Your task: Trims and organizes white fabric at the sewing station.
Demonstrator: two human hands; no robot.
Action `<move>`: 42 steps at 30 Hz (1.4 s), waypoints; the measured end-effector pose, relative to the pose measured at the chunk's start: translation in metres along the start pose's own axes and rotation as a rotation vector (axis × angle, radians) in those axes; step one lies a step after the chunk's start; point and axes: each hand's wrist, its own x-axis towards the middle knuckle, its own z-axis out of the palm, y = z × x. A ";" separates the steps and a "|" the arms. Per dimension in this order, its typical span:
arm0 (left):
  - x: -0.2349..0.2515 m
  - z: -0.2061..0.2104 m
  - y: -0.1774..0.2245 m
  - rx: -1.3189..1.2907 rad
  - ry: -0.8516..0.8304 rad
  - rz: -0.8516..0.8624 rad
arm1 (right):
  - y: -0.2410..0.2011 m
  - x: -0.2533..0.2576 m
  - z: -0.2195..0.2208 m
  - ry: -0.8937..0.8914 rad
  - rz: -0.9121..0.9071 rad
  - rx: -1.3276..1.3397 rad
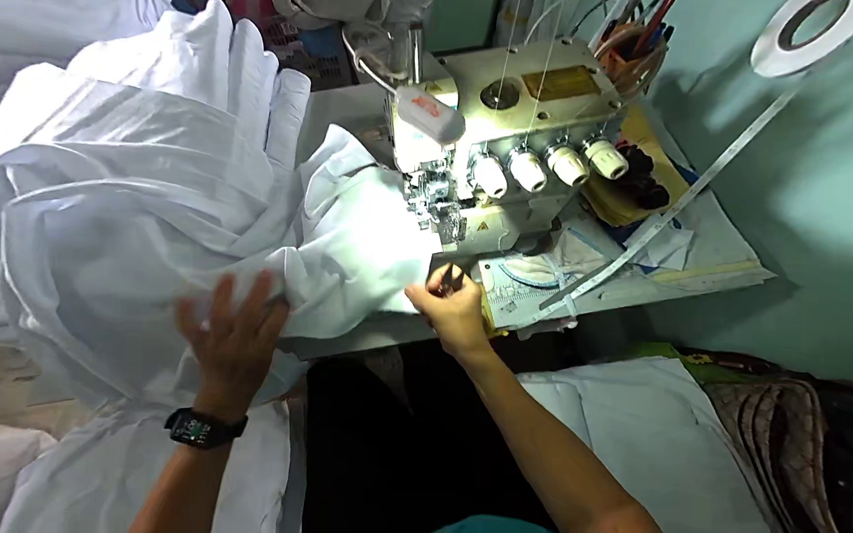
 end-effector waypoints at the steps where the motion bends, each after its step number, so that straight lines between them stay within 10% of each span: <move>1: -0.006 0.004 -0.002 -0.107 -0.121 0.035 | 0.004 0.000 -0.001 0.009 0.035 -0.008; 3: -0.018 0.011 0.001 -0.241 -0.327 0.020 | 0.001 -0.007 -0.009 -0.032 0.050 -0.013; 9: -0.026 0.001 0.101 -0.680 -0.124 -0.351 | 0.032 -0.076 -0.076 -0.228 0.198 -0.521; 15: -0.019 0.035 0.175 -1.065 -0.112 -0.466 | 0.076 -0.076 -0.084 0.154 0.244 -0.340; 20: -0.003 0.036 0.169 -1.099 -0.187 -0.399 | 0.065 -0.070 -0.063 0.149 0.367 0.045; 28: 0.028 0.018 0.144 -1.432 -0.816 -0.597 | 0.032 -0.081 -0.063 -0.002 0.470 0.040; 42: 0.047 0.029 0.119 -1.617 -1.048 -0.375 | 0.014 -0.100 -0.073 -0.258 0.711 0.182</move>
